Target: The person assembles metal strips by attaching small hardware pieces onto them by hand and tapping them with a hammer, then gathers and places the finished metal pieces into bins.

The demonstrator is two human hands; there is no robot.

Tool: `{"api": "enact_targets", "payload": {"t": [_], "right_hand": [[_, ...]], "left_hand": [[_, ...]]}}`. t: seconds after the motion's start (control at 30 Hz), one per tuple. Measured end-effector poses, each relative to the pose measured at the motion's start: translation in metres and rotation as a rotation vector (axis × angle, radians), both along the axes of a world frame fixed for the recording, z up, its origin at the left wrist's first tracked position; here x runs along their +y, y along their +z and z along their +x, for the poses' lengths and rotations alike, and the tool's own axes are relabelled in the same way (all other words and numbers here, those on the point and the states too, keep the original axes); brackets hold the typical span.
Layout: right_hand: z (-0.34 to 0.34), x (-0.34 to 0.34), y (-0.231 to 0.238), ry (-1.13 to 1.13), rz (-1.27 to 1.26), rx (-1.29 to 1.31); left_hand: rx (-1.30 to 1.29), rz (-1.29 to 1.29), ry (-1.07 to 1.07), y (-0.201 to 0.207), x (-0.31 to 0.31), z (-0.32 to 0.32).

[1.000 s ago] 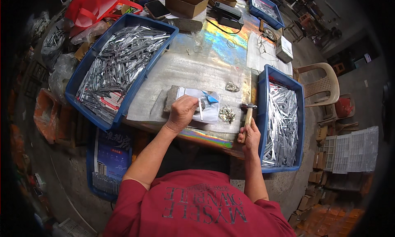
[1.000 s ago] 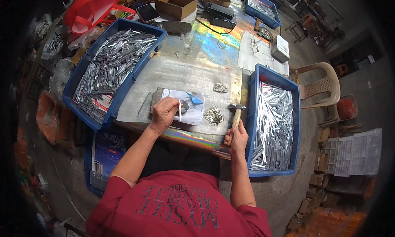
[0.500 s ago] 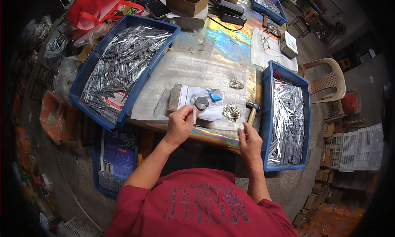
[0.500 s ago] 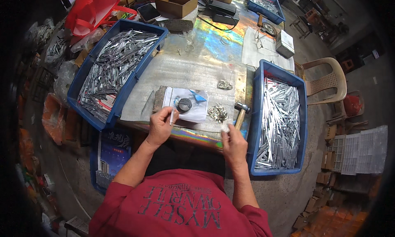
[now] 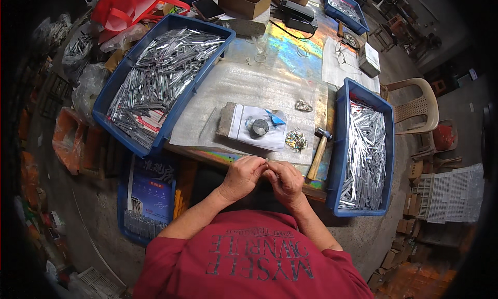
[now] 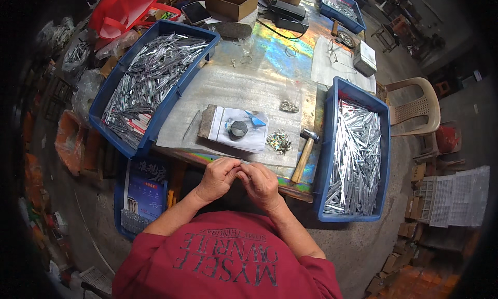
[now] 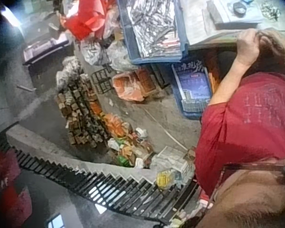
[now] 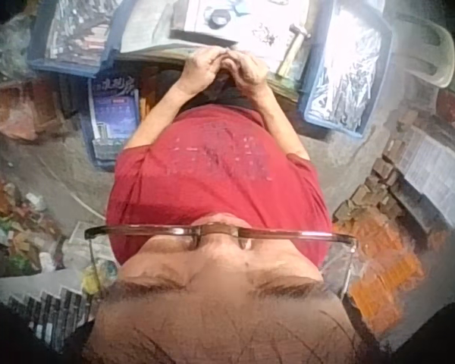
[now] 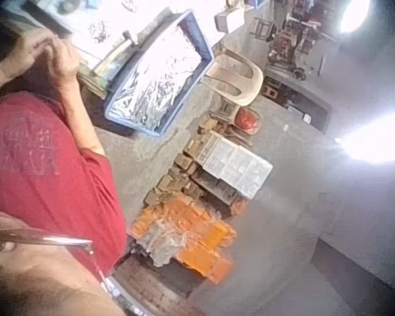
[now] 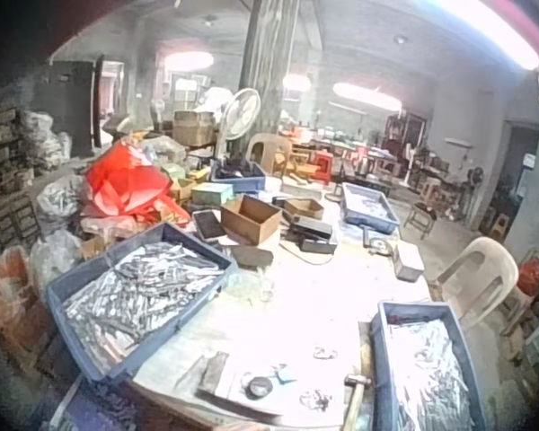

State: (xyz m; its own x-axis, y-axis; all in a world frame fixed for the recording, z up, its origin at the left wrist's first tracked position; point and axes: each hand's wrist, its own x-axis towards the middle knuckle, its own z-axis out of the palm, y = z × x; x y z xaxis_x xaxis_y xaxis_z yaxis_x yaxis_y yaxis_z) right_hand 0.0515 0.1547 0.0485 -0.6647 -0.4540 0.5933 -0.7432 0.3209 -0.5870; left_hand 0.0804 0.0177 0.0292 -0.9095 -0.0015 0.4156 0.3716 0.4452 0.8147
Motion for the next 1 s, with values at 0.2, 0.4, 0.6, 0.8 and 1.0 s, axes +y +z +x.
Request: {"api": "enact_targets", "payload": {"t": [0.2, 0.4, 0.6, 0.8, 1.0], "right_hand": [[0.006, 0.003, -0.002, -0.117, -0.083, -0.198], [0.009, 0.001, -0.006, -0.124, -0.421, -0.801], [0.002, -0.005, 0.001, 0.028, -0.514, -1.105], [0.006, 0.005, -0.005, -0.071, -0.565, -1.149], [0.013, 0.007, -0.014, -0.076, -0.515, -1.116]], "left_hand": [[0.114, -0.104, -0.005, -0.007, 0.001, -0.002], [0.177, -0.151, -0.017, -0.010, -0.002, -0.002], [0.168, -0.210, 0.042, -0.011, -0.016, 0.001], [0.092, -0.259, 0.410, -0.015, -0.071, -0.011], [-0.074, -0.449, 0.577, -0.045, -0.119, -0.027]]}}
